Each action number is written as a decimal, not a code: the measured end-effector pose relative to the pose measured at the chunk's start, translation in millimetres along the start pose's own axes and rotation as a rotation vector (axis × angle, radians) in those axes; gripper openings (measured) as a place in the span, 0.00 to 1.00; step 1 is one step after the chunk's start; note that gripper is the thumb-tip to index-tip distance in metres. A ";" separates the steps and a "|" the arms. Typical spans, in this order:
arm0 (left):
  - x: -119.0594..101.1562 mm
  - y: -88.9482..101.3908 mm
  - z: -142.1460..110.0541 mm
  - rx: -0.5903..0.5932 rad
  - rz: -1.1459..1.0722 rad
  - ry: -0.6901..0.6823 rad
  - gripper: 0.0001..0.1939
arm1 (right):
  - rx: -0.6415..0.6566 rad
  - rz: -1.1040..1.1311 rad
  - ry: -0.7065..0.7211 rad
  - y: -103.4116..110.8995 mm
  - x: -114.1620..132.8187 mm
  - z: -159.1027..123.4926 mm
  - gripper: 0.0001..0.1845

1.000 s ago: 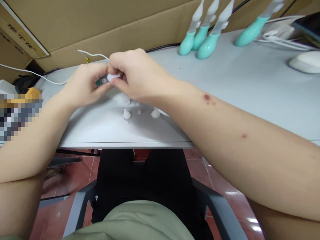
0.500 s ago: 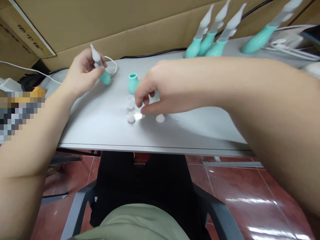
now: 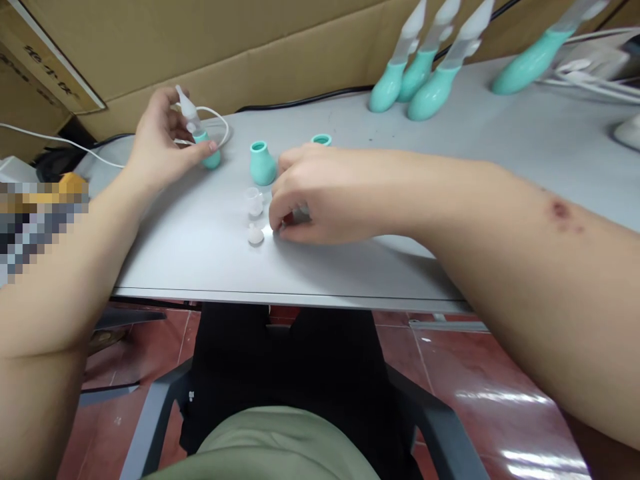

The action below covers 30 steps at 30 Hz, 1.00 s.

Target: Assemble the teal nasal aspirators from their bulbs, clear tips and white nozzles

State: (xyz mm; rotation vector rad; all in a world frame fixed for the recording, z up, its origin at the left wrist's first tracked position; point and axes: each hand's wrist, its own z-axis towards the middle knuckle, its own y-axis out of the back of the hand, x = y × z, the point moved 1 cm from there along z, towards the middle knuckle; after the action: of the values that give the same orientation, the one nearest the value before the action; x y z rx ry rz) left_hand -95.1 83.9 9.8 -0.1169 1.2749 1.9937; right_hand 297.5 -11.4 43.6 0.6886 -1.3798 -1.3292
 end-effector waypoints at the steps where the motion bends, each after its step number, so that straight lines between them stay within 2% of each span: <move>1: 3.8 -3.2 0.2 -0.052 0.024 -0.008 0.52 | 0.005 0.010 -0.006 -0.1 0.2 0.3 0.10; 4: -1.7 -5.7 -3.4 -0.186 0.148 -0.120 0.50 | -0.002 0.002 -0.011 -0.2 0.2 -0.2 0.11; 8: -50.6 7.0 -11.0 -0.390 0.231 -0.291 0.35 | -0.014 -0.040 -0.030 -0.3 2.4 -0.7 0.09; 9: -65.3 11.5 -11.0 -0.502 0.224 -0.350 0.30 | -0.023 -0.035 -0.030 0.1 3.6 -0.7 0.11; 10: -79.8 15.5 -10.6 -0.592 0.210 -0.471 0.27 | -0.032 -0.024 -0.023 0.9 4.9 -0.7 0.12; 12: -106.1 21.4 -10.7 -0.696 0.131 -0.778 0.29 | -0.067 0.010 -0.009 3.3 7.4 -0.8 0.14; 13: -117.5 24.2 -13.1 -0.815 0.044 -0.888 0.35 | -0.093 0.027 -0.013 4.9 8.4 -0.9 0.14; 14: -128.7 24.9 -16.4 -0.749 0.041 -0.952 0.37 | -0.117 0.045 -0.026 6.5 9.0 -1.1 0.14; 16: -149.3 21.5 -27.7 -0.320 0.080 -0.970 0.18 | -0.163 0.063 -0.074 9.5 9.6 -1.3 0.13; 17: -157.7 19.4 -35.2 -0.183 0.032 -0.886 0.16 | -0.187 0.064 -0.093 10.7 9.6 -1.4 0.13; 18: -165.1 17.0 -43.3 -0.096 -0.014 -0.847 0.16 | -0.199 0.062 -0.110 11.6 9.6 -1.5 0.13; 19: -171.2 13.2 -50.6 0.071 0.000 -0.812 0.15 | -0.212 0.060 -0.121 12.2 9.4 -1.6 0.12; 22: -181.7 3.7 -62.9 0.352 0.056 -0.707 0.09 | -0.242 0.068 -0.149 12.4 7.7 -2.1 0.05; 24: -184.6 0.2 -63.1 0.443 0.098 -0.635 0.11 | -0.261 0.071 -0.163 11.4 5.4 -2.3 0.03; 26: -186.0 -0.6 -60.3 0.507 0.116 -0.571 0.12 | -0.272 0.072 -0.139 10.0 3.2 -2.3 0.05; 30: -184.7 4.5 -54.2 0.515 -0.008 -0.525 0.10 | -0.302 0.112 -0.101 7.9 2.4 -2.7 0.11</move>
State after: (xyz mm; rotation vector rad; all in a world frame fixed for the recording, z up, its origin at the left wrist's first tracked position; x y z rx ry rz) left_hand 17.1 -61.1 68.6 0.6066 1.3688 1.4846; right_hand 301.3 -12.8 51.3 0.3412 -1.2416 -1.4585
